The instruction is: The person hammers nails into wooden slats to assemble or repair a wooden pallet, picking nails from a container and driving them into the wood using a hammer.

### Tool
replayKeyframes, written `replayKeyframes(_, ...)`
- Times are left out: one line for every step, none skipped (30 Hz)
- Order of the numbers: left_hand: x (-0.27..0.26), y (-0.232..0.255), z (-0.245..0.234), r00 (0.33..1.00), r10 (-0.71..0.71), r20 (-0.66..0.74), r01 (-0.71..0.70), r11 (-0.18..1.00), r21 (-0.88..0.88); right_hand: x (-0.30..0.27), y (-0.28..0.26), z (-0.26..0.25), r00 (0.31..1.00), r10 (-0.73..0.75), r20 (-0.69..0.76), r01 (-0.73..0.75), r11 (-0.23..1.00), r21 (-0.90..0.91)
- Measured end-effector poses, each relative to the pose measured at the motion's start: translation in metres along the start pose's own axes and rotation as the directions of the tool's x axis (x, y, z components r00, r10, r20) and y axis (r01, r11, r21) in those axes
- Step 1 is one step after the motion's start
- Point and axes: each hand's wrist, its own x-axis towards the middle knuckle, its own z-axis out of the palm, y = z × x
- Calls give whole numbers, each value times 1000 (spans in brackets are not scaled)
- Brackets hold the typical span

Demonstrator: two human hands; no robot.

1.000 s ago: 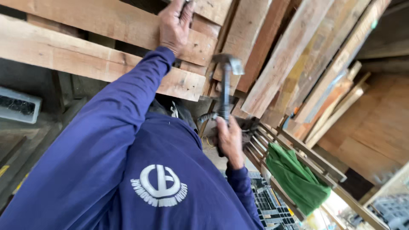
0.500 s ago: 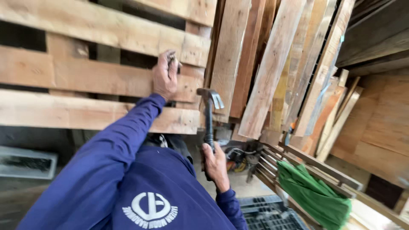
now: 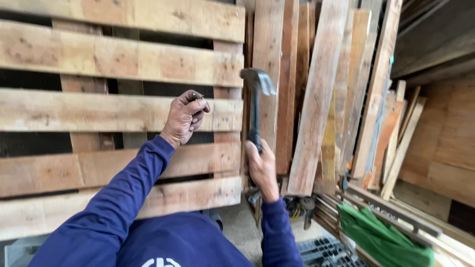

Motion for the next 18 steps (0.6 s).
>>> replayKeyframes(12,10,2,1000,-16,-4,16,995,98,-6,-13,-6,1000,7,-10,-7,1000,27)
replayKeyframes(26,19,4,999,-32,-9,33,980,195,0,-24,-6,998,-49,-40,52,995,88)
replayKeyframes(43,24,7,1000,-9,30,4,989,147,8,-31,-5,991,-108,-74,118,983,143)
replayKeyframes(63,27,12,998,17,68,-23,995,97,18,-37,-5,980,-165,-111,184,963,195)
replayKeyframes(90,38,15,992,57,114,-64,996,63,38,-41,-1,979,-178,-100,200,930,308)
replayKeyframes(115,45,20,987,124,103,-144,967,211,58,-44,4,977,-191,-89,211,884,417)
replayKeyframes(135,47,23,979,182,94,-204,914,351,73,-45,6,978,-194,-78,206,831,516)
replayKeyframes(159,52,23,946,289,144,-323,817,479,93,-44,8,987,-150,-53,159,939,304)
replayKeyframes(181,54,23,905,373,205,-418,695,584,110,-41,8,995,-89,-38,92,993,68)
replayKeyframes(198,53,22,854,439,278,-500,550,669,120,-38,8,999,-25,-33,19,985,-172)
replayKeyframes(214,51,22,795,482,369,-586,451,673,124,-37,5,999,29,-14,-31,983,-178)
replayKeyframes(227,48,23,726,512,460,-664,346,663,126,-36,2,996,84,5,-82,979,-186)
replayKeyframes(241,52,24,638,531,558,-740,220,636,133,-36,3,992,122,23,-116,976,-185)
replayKeyframes(251,56,22,619,514,594,-740,128,660,139,-36,6,998,70,-2,-69,985,-157)
replayKeyframes(249,50,19,626,484,611,-723,67,687,129,-36,6,998,54,-27,-57,988,-142)
replayKeyframes(246,44,16,634,452,628,-705,6,709,119,-37,6,998,38,-53,-44,991,-129)
replayKeyframes(246,42,16,639,435,635,-694,-30,719,116,-36,6,998,2,-60,-9,994,-113)
replayKeyframes(243,40,14,644,418,641,-682,-66,728,110,-36,7,997,-33,-67,27,995,-97)
